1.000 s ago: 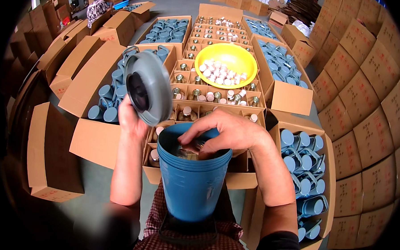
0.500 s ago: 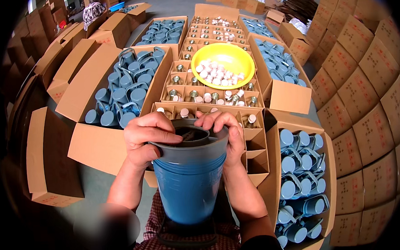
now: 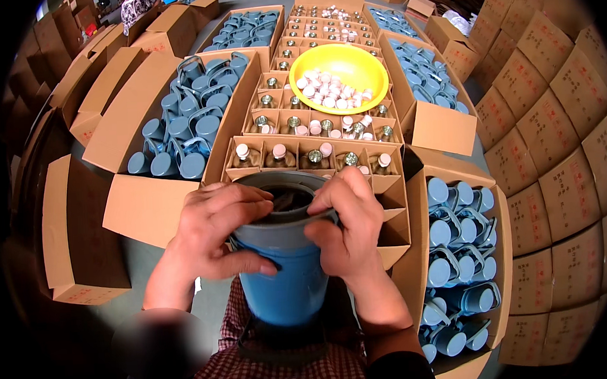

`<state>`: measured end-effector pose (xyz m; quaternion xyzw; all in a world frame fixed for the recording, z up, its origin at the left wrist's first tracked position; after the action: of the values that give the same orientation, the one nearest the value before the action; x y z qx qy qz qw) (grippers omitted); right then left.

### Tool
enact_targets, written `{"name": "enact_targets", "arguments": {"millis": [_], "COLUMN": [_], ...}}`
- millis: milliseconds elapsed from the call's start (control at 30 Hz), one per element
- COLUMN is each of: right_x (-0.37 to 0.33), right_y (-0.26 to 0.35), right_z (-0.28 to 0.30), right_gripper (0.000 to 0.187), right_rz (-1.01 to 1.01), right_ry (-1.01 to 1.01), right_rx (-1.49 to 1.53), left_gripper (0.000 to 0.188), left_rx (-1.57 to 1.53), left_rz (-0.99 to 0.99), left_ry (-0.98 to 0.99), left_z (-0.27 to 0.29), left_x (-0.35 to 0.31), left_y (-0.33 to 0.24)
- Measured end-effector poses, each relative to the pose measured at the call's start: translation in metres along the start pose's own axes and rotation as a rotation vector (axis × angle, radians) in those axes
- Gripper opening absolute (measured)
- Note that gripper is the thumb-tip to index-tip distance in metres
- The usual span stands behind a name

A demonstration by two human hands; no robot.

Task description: The person assembles thermos flasks by placing a glass lining inside a blue plastic outer shell, followed by a rubber seal and a screw-on lid, and then places the assembled thermos into a cardboard box.

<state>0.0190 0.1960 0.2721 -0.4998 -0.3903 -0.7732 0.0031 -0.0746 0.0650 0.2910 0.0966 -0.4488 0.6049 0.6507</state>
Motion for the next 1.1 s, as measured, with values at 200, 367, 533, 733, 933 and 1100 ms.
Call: {"name": "enact_targets", "arguments": {"millis": [200,367,533,733,933,1100], "right_x": [-0.011,-0.019,-0.037,-0.020,-0.032,-0.014], "right_y": [-0.033,-0.095,-0.121,-0.075,-0.128,-0.065], "right_z": [-0.016,-0.023,-0.064,-0.019,-0.075,-0.025], "right_gripper": [0.031,0.050,0.075,0.086,0.101,0.102], "right_rz": [-0.044,-0.330,-0.710,-0.376,-0.708,-0.376], "right_ry": [-0.036,-0.133,-0.071,0.295,0.077,0.408], "right_rx": [0.008,0.662,1.145,0.515,1.281,0.417], "left_gripper": [0.046,0.033,0.016,0.017,0.018,0.016], "left_rx": [-0.049,-0.073,-0.004,-0.546,0.093,-0.442], "left_rz": [0.076,0.114,0.091,0.218,0.057,0.165], "left_ry": [-0.035,0.055,-0.029,-0.102,0.026,-0.162], "left_z": [-0.010,-0.002,-0.024,-0.017,-0.049,-0.012], "left_x": [-0.017,0.008,0.020,-0.019,0.039,-0.022], "left_y": [0.030,0.027,0.003,0.074,-0.004,0.075]}}
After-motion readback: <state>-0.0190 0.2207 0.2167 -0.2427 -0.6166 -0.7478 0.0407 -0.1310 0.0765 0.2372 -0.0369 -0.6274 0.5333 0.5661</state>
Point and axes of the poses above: each hand's wrist, its own x-axis towards the middle knuckle, its own z-axis out of the back of the hand, y = z × x, the point moved 7 cm from there along x, towards the middle knuckle, and after that the axes turned 4 degrees about -y, right-handed, at the moved point
